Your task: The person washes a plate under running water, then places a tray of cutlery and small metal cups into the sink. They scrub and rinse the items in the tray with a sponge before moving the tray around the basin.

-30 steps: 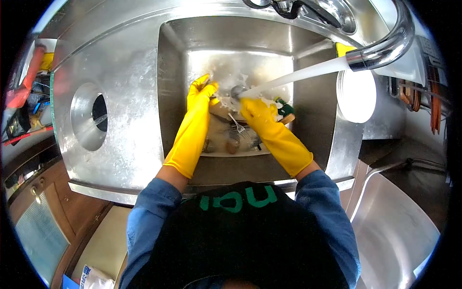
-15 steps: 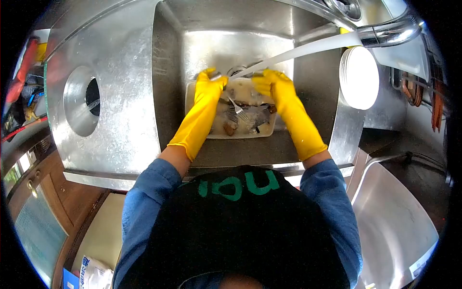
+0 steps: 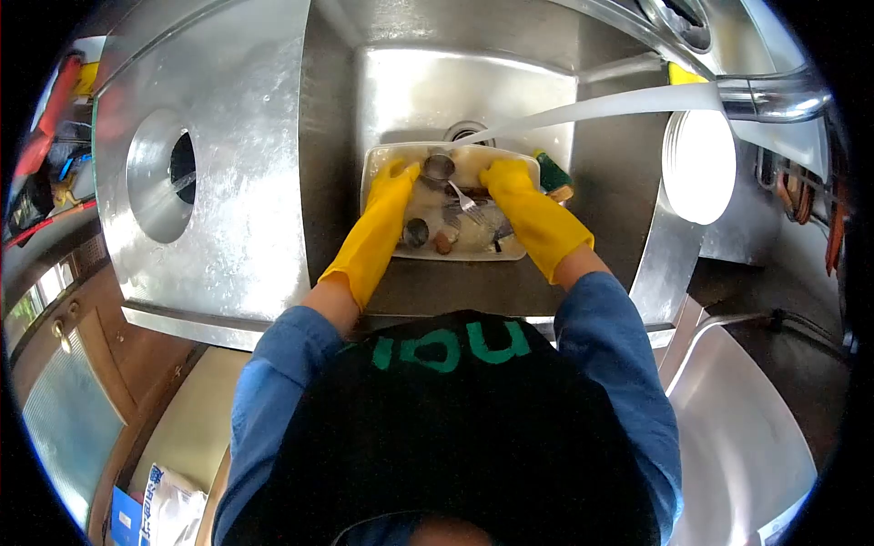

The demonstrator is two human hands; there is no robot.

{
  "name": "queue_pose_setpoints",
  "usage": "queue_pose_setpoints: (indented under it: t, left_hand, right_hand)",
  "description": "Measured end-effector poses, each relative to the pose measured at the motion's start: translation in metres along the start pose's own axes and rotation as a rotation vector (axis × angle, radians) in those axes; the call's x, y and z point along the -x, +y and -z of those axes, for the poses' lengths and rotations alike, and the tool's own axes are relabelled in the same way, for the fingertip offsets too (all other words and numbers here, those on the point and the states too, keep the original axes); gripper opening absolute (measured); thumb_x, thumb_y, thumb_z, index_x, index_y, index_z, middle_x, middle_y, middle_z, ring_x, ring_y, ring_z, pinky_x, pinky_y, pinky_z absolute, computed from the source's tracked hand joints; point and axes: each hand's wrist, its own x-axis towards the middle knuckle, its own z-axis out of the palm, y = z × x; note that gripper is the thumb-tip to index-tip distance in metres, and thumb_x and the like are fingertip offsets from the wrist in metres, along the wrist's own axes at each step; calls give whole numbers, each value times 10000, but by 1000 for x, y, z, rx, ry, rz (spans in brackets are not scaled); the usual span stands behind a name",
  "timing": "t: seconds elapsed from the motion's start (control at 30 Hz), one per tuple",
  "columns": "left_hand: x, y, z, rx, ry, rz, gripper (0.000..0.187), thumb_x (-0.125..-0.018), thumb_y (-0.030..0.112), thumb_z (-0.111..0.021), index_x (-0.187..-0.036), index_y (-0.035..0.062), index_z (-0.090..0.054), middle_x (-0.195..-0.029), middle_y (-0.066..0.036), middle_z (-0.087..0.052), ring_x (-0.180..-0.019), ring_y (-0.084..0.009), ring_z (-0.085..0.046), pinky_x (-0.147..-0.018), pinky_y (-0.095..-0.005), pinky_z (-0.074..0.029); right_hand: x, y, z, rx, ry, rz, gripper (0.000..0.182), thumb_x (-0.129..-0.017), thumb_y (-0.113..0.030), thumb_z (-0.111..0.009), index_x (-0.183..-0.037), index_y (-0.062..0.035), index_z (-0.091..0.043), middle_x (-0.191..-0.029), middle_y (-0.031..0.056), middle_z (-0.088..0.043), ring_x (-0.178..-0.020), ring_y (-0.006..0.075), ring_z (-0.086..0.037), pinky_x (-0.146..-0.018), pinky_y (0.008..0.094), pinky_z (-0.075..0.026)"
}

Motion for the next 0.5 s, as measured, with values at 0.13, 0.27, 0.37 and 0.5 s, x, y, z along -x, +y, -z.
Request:
queue_pose_setpoints:
  t: [0.13, 0.27, 0.37, 0.5]
  left_hand:
    - [-5, -15, 4, 174, -5, 6, 545, -939, 335, -726, -1405, 82, -598, -1257, -106, -681, -1076, -239, -645, -863, -364, -538]
    - [-38, -62, -7, 352, -129, 35, 498, -959, 341, -714, -1378, 89, -617, -1252, -95, -672, -1085, -245, -637, -861, -377, -538]
    - [-12, -53, -22, 424, -216, 51, 483, -957, 348, -724, -1357, 95, -627, -1272, -91, -657, -1080, -247, -637, -850, -395, -543]
    - [5, -40, -44, 478, -388, 142, 547, -955, 424, -722, -1364, 81, -605, -1284, -143, -643, -1156, -311, -622, -911, -444, -550]
  right_hand:
    - [7, -40, 48, -421, -35, 235, 429, -979, -395, -529, -1287, -155, -706, -1217, 129, -733, -1142, 301, -690, -970, 419, -522]
    - [27, 3, 48, 284, -144, -47, 382, -932, -342, -636, -1237, -132, -727, -1206, 126, -739, -1069, 278, -723, -917, 420, -550]
    - [65, -7, 122, -250, -543, -521, 324, -913, -328, -683, -1158, -130, -758, -1165, 122, -747, -1076, 294, -719, -902, 454, -552]
    - [150, -48, 189, 177, -98, 72, 305, -962, -334, -656, -1171, -135, -755, -1146, 102, -743, -1064, 335, -703, -912, 436, -550]
